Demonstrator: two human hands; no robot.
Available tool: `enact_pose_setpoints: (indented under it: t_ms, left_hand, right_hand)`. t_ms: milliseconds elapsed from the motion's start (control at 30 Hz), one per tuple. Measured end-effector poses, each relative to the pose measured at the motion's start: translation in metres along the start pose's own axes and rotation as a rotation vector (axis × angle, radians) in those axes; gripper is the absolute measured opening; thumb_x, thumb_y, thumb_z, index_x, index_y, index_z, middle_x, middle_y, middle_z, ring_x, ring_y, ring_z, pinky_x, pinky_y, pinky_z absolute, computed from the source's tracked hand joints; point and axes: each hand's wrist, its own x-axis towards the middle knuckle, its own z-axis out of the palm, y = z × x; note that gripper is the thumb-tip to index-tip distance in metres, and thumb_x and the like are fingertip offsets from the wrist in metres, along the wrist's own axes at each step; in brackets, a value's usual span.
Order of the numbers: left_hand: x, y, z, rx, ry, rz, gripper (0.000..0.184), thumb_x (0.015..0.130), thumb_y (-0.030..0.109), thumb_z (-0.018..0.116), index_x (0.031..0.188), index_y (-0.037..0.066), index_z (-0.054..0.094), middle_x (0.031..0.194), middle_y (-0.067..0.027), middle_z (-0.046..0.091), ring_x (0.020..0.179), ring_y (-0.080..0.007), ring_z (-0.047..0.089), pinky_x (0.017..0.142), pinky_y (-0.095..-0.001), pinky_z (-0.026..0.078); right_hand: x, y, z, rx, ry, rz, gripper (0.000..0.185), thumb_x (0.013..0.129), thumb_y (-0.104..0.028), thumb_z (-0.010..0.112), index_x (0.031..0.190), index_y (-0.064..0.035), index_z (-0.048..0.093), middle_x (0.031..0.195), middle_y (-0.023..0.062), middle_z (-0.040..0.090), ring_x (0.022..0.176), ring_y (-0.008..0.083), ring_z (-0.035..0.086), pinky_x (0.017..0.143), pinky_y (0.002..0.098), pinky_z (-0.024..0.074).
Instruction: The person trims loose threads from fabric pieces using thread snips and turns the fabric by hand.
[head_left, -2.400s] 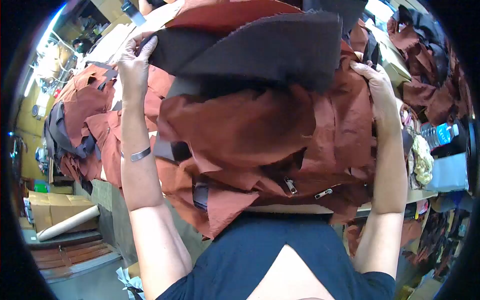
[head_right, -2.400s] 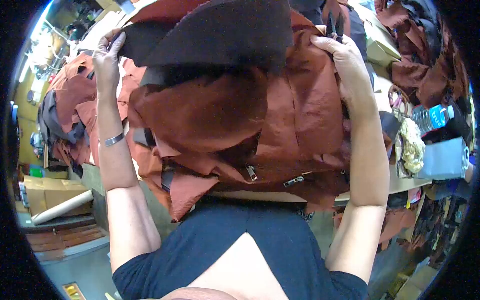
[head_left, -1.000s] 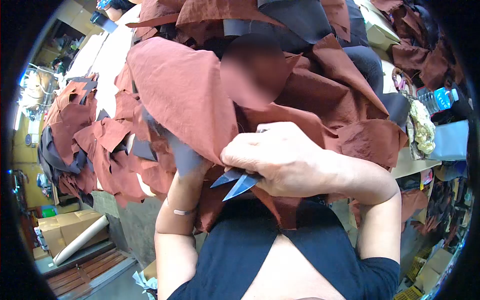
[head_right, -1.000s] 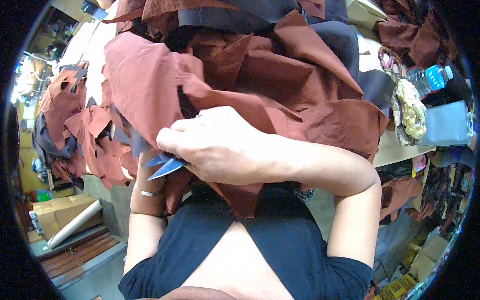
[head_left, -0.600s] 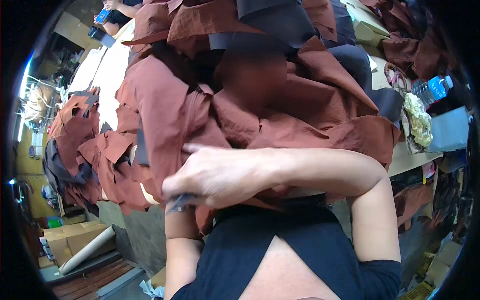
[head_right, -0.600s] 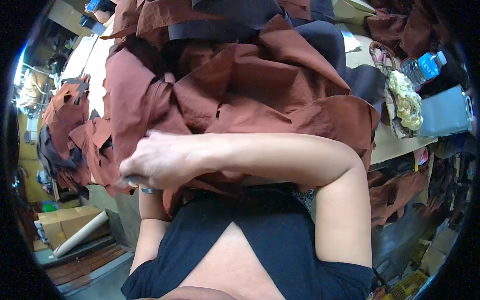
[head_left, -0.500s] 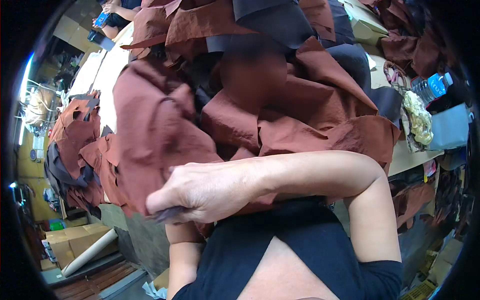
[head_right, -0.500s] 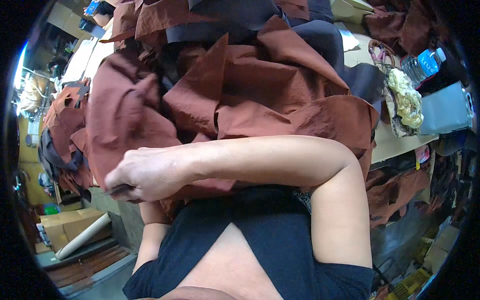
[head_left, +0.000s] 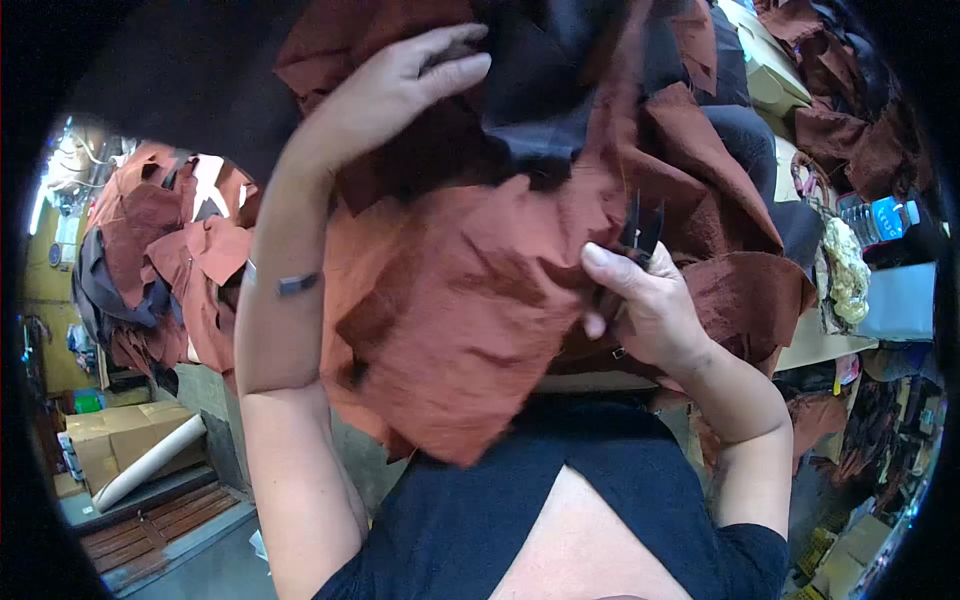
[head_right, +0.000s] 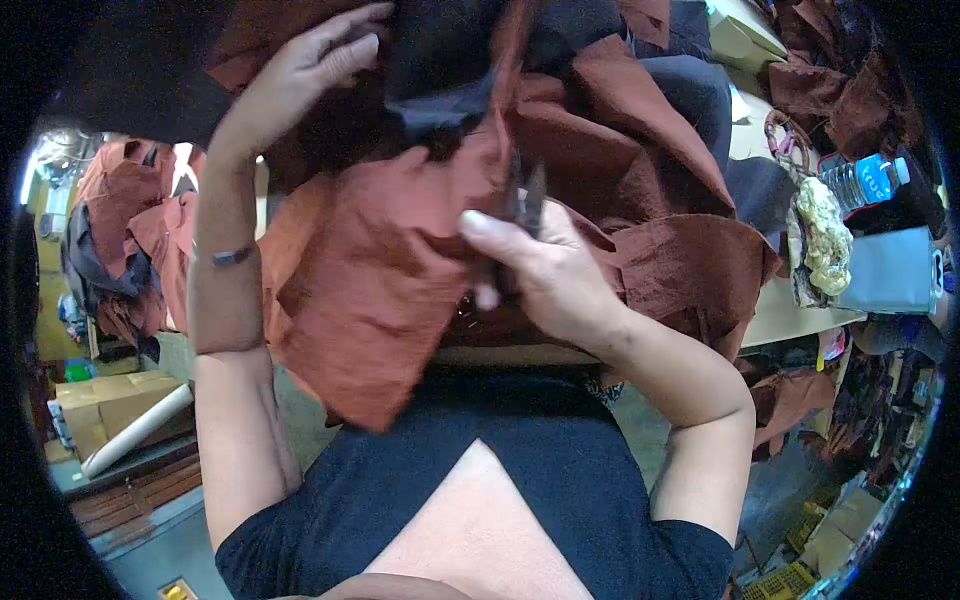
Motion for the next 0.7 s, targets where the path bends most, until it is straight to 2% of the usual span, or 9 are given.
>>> enact_pose_setpoints:
  t_ms: [33, 67, 167, 233, 300, 367, 433, 533, 700]
  left_hand:
    - [-0.004, -0.005, 0.010, 0.012, 0.028, 0.033, 0.046, 0.085, 0.029, 0.054, 0.121, 0.002, 0.047, 0.115, -0.0098, 0.053, 0.103, -0.0162, 0.050, 0.086, -0.0256, 0.039]
    - [-0.012, -0.005, 0.012, 0.106, 0.072, 0.045, 0.036, 0.087, 0.017, 0.052, 0.118, 0.000, 0.049, 0.107, -0.0099, 0.055, 0.091, -0.0169, 0.054, 0.082, -0.0283, 0.044]
    - [-0.044, 0.007, 0.033, 0.126, 0.337, 0.000, 0.021, 0.082, 0.019, 0.059, 0.089, -0.001, 0.059, 0.073, -0.0088, 0.060, 0.067, -0.0111, 0.054, 0.064, -0.0268, 0.045]
    - [-0.068, 0.032, 0.052, 0.026, 0.202, -0.142, 0.023, 0.080, 0.022, 0.062, 0.083, 0.000, 0.059, 0.069, -0.0108, 0.058, 0.062, -0.0142, 0.056, 0.060, -0.0282, 0.045]
    - [-0.084, 0.040, 0.072, 0.182, 0.139, -0.055, 0.029, 0.077, 0.028, 0.064, 0.084, 0.001, 0.059, 0.071, -0.0112, 0.059, 0.060, -0.0215, 0.058, 0.058, -0.0298, 0.046]
    - [-0.094, 0.039, 0.091, 0.421, 0.187, 0.032, 0.030, 0.073, 0.032, 0.067, 0.083, 0.005, 0.058, 0.073, -0.0088, 0.057, 0.066, -0.0264, 0.057, 0.060, -0.0340, 0.045]
    - [-0.096, 0.043, 0.099, 0.466, 0.246, -0.023, 0.024, 0.073, 0.028, 0.066, 0.080, 0.007, 0.057, 0.076, -0.0082, 0.055, 0.071, -0.0257, 0.055, 0.061, -0.0354, 0.043]
    - [-0.091, 0.047, 0.098, 0.525, 0.223, -0.008, 0.019, 0.073, 0.024, 0.065, 0.077, 0.007, 0.056, 0.081, -0.0076, 0.055, 0.074, -0.0252, 0.053, 0.063, -0.0345, 0.040]
    - [-0.109, 0.064, 0.097, 0.923, 0.201, 0.196, 0.011, 0.063, 0.010, 0.056, 0.073, 0.006, 0.052, 0.083, -0.0072, 0.052, 0.076, -0.0224, 0.052, 0.064, -0.0331, 0.040]
  right_hand:
    - [-0.004, -0.002, 0.000, 0.025, 0.178, 0.071, 0.018, 0.085, -0.022, 0.056, 0.079, -0.0062, 0.053, 0.058, 0.0000, 0.051, 0.045, 0.0065, 0.046, 0.042, 0.0194, 0.0376]
    - [-0.008, 0.002, -0.011, 0.014, 0.163, 0.108, 0.016, 0.086, -0.022, 0.055, 0.082, -0.0062, 0.054, 0.059, -0.0006, 0.051, 0.046, 0.0059, 0.045, 0.043, 0.0198, 0.0388]
    - [-0.018, 0.000, -0.031, -0.042, 0.044, 0.148, 0.015, 0.086, -0.021, 0.054, 0.086, -0.0063, 0.055, 0.063, -0.0013, 0.050, 0.049, 0.0043, 0.044, 0.045, 0.0203, 0.0410]
    - [-0.022, -0.014, -0.041, -0.299, 0.005, 0.147, 0.015, 0.087, -0.019, 0.055, 0.086, -0.0040, 0.055, 0.067, -0.0012, 0.050, 0.052, 0.0036, 0.044, 0.048, 0.0211, 0.0418]
    - [-0.010, -0.021, -0.044, -1.146, 0.153, -0.613, 0.015, 0.085, -0.017, 0.058, 0.087, -0.0019, 0.056, 0.065, 0.0011, 0.049, 0.056, 0.0051, 0.047, 0.050, 0.0234, 0.0419]
    - [-0.006, -0.040, -0.036, -1.114, 0.285, -0.697, 0.015, 0.081, -0.014, 0.062, 0.088, -0.0025, 0.057, 0.065, 0.0045, 0.050, 0.059, 0.0103, 0.051, 0.052, 0.0264, 0.0434]
    - [0.008, -0.050, -0.026, -1.270, 0.133, -0.963, 0.023, 0.076, -0.005, 0.064, 0.098, -0.0033, 0.057, 0.083, 0.0052, 0.057, 0.067, 0.0122, 0.052, 0.059, 0.0240, 0.0418]
    - [0.034, -0.044, -0.001, -1.456, -0.021, -0.794, 0.049, 0.062, 0.000, 0.066, 0.108, -0.0113, 0.056, 0.100, 0.0113, 0.056, 0.087, 0.0293, 0.058, 0.071, 0.0359, 0.0486]
    - [0.075, -0.022, -0.014, -1.455, -0.113, -0.772, 0.028, 0.065, -0.001, 0.063, 0.092, -0.0036, 0.056, 0.085, 0.0107, 0.056, 0.075, 0.0259, 0.057, 0.064, 0.0322, 0.0454]
